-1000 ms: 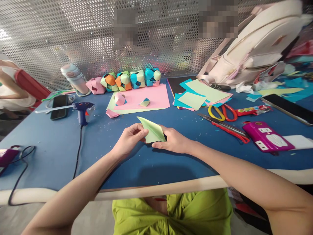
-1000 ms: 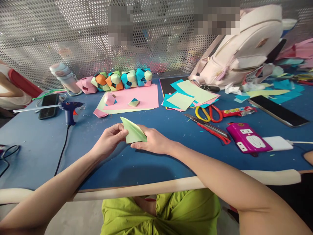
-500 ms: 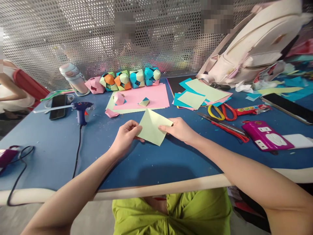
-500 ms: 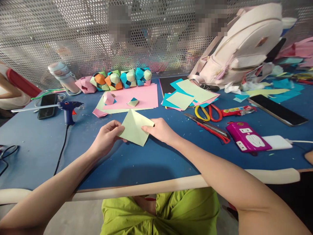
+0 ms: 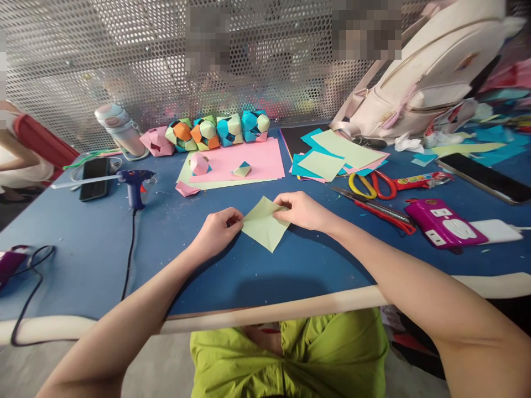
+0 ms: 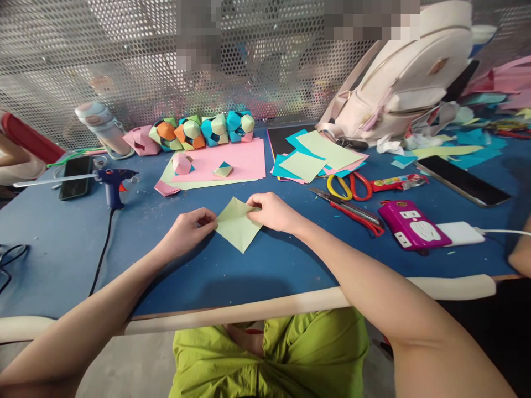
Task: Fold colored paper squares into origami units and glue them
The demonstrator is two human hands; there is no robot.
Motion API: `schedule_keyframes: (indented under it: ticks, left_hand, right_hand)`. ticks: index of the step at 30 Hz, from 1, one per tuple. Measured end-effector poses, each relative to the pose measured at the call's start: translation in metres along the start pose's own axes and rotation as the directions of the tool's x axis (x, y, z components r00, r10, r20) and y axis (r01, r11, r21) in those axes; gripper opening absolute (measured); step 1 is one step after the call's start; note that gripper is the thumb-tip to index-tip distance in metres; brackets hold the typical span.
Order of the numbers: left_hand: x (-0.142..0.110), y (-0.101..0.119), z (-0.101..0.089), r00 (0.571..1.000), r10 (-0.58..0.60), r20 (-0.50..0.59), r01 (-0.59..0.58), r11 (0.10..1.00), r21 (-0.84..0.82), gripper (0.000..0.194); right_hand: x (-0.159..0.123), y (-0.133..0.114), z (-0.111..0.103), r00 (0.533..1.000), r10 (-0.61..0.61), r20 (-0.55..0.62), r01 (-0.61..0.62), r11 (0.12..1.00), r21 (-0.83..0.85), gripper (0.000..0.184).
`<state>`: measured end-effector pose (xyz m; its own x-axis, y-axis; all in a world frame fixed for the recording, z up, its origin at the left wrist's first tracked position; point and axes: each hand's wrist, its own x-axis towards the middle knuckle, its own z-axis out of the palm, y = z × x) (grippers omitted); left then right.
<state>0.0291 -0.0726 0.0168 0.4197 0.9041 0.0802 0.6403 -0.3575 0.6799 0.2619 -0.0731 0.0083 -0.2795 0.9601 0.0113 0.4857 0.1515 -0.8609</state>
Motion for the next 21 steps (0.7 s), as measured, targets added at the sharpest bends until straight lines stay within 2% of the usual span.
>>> schedule_keyframes:
  ticks: [4, 7, 9, 11, 13, 16, 21]
  left_hand:
    - [0.000, -0.001, 0.000, 0.999, 0.037, 0.016, -0.038, 0.998, 0.056, 0.012]
    - [0.001, -0.002, 0.000, 0.998, 0.068, 0.018, -0.069, 0.994, 0.080, 0.012]
    - [0.001, -0.004, 0.000, 0.996, 0.090, 0.026, -0.092, 0.992, 0.090, 0.013]
    - [0.002, -0.007, -0.001, 0.994, 0.108, 0.028, -0.111, 0.989, 0.101, 0.014]
    - [0.002, -0.008, -0.001, 0.993, 0.119, 0.028, -0.121, 0.987, 0.110, 0.015]
    - [0.003, -0.009, -0.003, 0.991, 0.130, 0.032, -0.133, 0.984, 0.119, 0.015]
    - [0.004, -0.012, -0.007, 0.989, 0.141, 0.048, -0.147, 0.980, 0.136, 0.015]
  right_hand:
    - [-0.003, -0.001, 0.002, 0.999, -0.047, -0.003, 0.046, 0.997, -0.066, 0.001]
    - [-0.002, 0.002, 0.009, 0.979, -0.201, -0.031, 0.199, 0.979, -0.051, 0.001]
    - [-0.001, 0.007, 0.012, 0.926, -0.377, -0.015, 0.374, 0.923, -0.092, 0.007]
    - [0.000, 0.013, 0.013, 0.843, -0.534, 0.059, 0.536, 0.829, -0.158, 0.015]
    - [0.000, 0.017, 0.013, 0.764, -0.630, 0.138, 0.644, 0.730, -0.229, 0.023]
    - [-0.001, 0.019, 0.014, 0.684, -0.701, 0.199, 0.723, 0.619, -0.305, 0.032]
    - [-0.007, 0.016, 0.017, 0.591, -0.759, 0.273, 0.796, 0.494, -0.350, 0.035]
